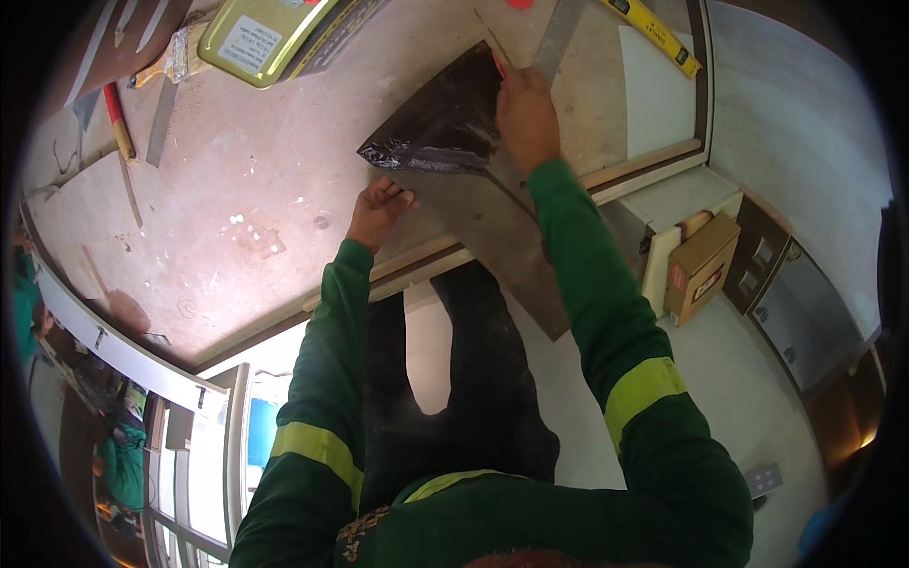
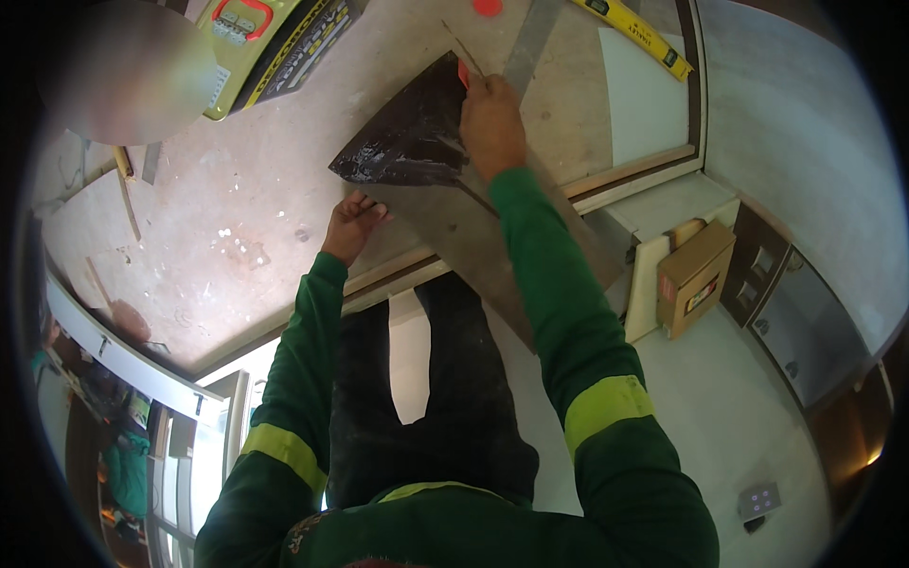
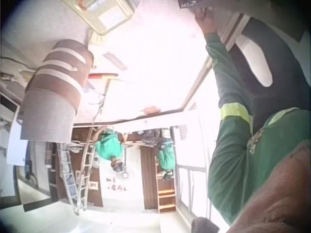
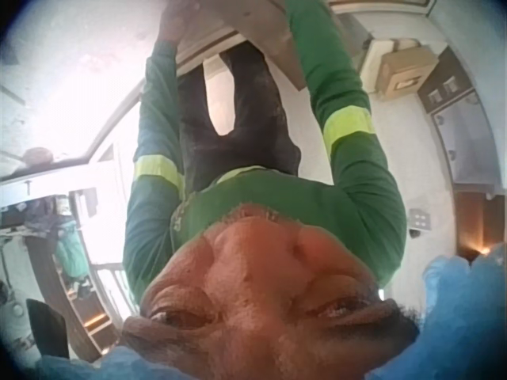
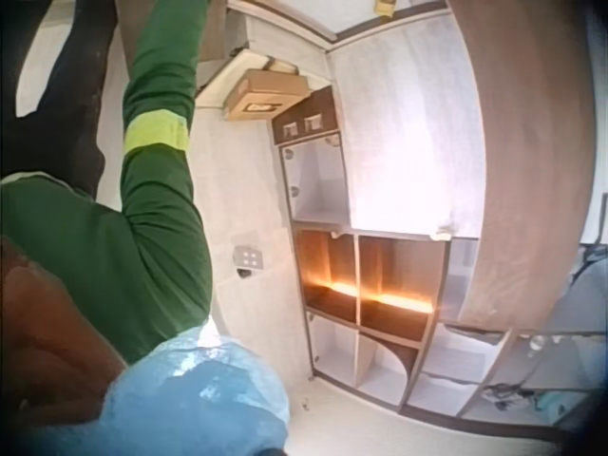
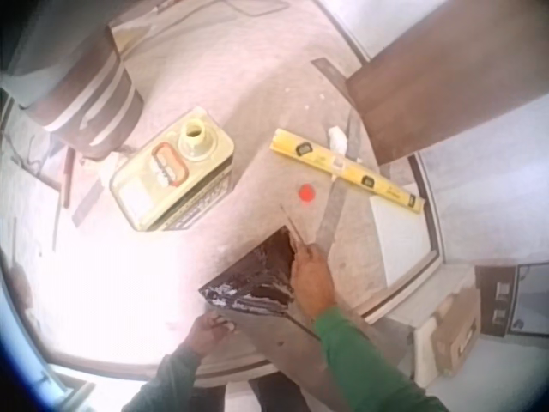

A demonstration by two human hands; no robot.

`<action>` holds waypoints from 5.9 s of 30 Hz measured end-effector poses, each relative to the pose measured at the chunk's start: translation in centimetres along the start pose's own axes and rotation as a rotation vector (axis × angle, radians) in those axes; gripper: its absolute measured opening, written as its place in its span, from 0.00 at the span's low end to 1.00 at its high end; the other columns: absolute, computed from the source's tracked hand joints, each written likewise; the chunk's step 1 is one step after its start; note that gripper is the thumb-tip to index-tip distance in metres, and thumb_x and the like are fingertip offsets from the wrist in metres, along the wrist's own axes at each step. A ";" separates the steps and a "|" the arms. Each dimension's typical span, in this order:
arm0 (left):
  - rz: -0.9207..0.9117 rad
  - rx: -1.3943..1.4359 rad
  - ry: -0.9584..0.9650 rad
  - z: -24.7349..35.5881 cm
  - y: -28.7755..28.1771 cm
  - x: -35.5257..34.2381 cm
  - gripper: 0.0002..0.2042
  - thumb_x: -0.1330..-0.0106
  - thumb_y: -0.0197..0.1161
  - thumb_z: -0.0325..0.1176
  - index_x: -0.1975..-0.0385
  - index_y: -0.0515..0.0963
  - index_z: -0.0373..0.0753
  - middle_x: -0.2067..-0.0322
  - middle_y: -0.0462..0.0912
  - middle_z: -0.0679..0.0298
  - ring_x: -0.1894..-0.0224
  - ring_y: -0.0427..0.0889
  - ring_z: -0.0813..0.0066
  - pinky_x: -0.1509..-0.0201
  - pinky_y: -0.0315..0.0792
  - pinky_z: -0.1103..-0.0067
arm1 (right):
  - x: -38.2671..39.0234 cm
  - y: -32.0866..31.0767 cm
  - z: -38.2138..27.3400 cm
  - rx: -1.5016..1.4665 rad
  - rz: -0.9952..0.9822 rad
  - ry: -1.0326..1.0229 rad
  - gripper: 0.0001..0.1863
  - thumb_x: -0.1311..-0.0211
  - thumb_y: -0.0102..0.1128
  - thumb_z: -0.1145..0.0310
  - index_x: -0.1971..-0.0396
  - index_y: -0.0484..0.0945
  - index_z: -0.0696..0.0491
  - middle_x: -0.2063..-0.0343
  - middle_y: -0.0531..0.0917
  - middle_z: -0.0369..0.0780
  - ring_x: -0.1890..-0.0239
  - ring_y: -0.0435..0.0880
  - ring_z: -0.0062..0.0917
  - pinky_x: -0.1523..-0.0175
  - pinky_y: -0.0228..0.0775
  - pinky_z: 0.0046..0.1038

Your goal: The person positions a brown wooden panel against a curved wall unit and marks it with a pencil. They then walk to a workbench, pick up a red plastic card, and apply a dark liquid finish from a metal tin onto the panel, spreading it evenly across the surface.

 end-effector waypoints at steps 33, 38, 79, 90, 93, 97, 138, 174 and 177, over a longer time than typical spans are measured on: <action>0.010 0.020 0.016 0.9 0.5 0.4 0.09 0.27 0.61 0.18 0.66 0.71 0.42 0.67 0.73 0.73 0.59 0.79 0.82 0.41 0.83 0.73 | 0.2 -0.4 0.1 0.088 -0.019 -0.040 0.18 0.29 0.60 0.72 0.42 0.80 0.59 0.52 0.81 0.48 0.48 0.82 0.46 0.43 0.79 0.44; 0.028 0.010 0.006 1.2 0.9 0.8 0.09 0.27 0.61 0.18 0.66 0.72 0.42 0.67 0.73 0.74 0.59 0.79 0.84 0.41 0.83 0.74 | 0.1 0.0 0.0 0.110 -0.043 -0.048 0.18 0.30 0.60 0.72 0.42 0.80 0.59 0.53 0.82 0.48 0.47 0.82 0.46 0.42 0.79 0.44; 0.128 0.325 0.074 2.9 -1.9 0.8 0.22 0.17 0.53 0.31 0.26 0.67 0.34 0.38 0.79 0.57 0.40 0.82 0.63 0.30 0.76 0.61 | -2.1 1.3 -4.1 -0.049 -0.169 -0.358 0.13 0.30 0.58 0.72 0.50 0.84 0.56 0.57 0.84 0.46 0.51 0.82 0.46 0.46 0.78 0.44; -0.027 0.700 0.003 3.2 -1.4 0.3 0.29 0.20 0.46 0.54 0.37 0.72 0.33 0.46 0.78 0.55 0.42 0.79 0.57 0.31 0.73 0.57 | 7.2 4.8 -9.9 0.104 -0.356 -0.522 0.21 0.35 0.58 0.71 0.42 0.81 0.51 0.51 0.83 0.38 0.49 0.82 0.35 0.49 0.79 0.42; -0.083 0.704 -0.004 3.6 -1.2 0.3 0.32 0.22 0.45 0.57 0.37 0.72 0.32 0.45 0.78 0.55 0.43 0.79 0.57 0.31 0.72 0.56 | 8.9 4.5 -9.8 0.117 -0.413 -0.530 0.22 0.34 0.57 0.71 0.40 0.81 0.50 0.51 0.83 0.38 0.48 0.82 0.34 0.47 0.77 0.40; -0.035 0.668 -0.013 3.6 -1.3 0.2 0.35 0.22 0.46 0.60 0.35 0.71 0.31 0.40 0.77 0.52 0.43 0.80 0.56 0.30 0.72 0.58 | 10.7 4.0 -8.9 0.089 -0.491 -0.552 0.22 0.34 0.57 0.72 0.40 0.80 0.50 0.49 0.84 0.38 0.47 0.82 0.36 0.45 0.77 0.41; 0.052 0.528 0.007 5.8 -1.1 0.6 0.41 0.20 0.28 0.68 0.20 0.57 0.42 0.32 0.73 0.53 0.38 0.78 0.55 0.28 0.69 0.57 | 4.9 6.9 -14.6 -0.118 -0.277 -0.357 0.21 0.36 0.56 0.74 0.43 0.80 0.57 0.51 0.82 0.45 0.47 0.81 0.45 0.44 0.79 0.44; 0.032 0.512 -0.109 4.7 -1.1 1.1 0.54 0.26 0.28 0.77 0.25 0.60 0.25 0.31 0.74 0.46 0.31 0.75 0.53 0.22 0.61 0.63 | 12.9 3.2 -12.6 -0.161 -0.159 -0.162 0.23 0.36 0.60 0.76 0.40 0.78 0.58 0.50 0.81 0.44 0.47 0.81 0.41 0.43 0.76 0.43; 0.047 0.528 -0.128 4.3 -1.2 0.8 0.53 0.25 0.29 0.77 0.26 0.63 0.26 0.33 0.76 0.48 0.34 0.77 0.57 0.24 0.64 0.64 | 10.9 3.3 -12.8 -0.139 -0.144 -0.194 0.21 0.35 0.60 0.75 0.41 0.78 0.58 0.51 0.81 0.44 0.48 0.81 0.42 0.45 0.76 0.44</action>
Point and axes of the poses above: each hand's wrist, its own x-axis away from the middle knuckle, its own y-axis out of the palm, z = x × y, the point moved 7 cm from there along -x, towards the middle knuckle
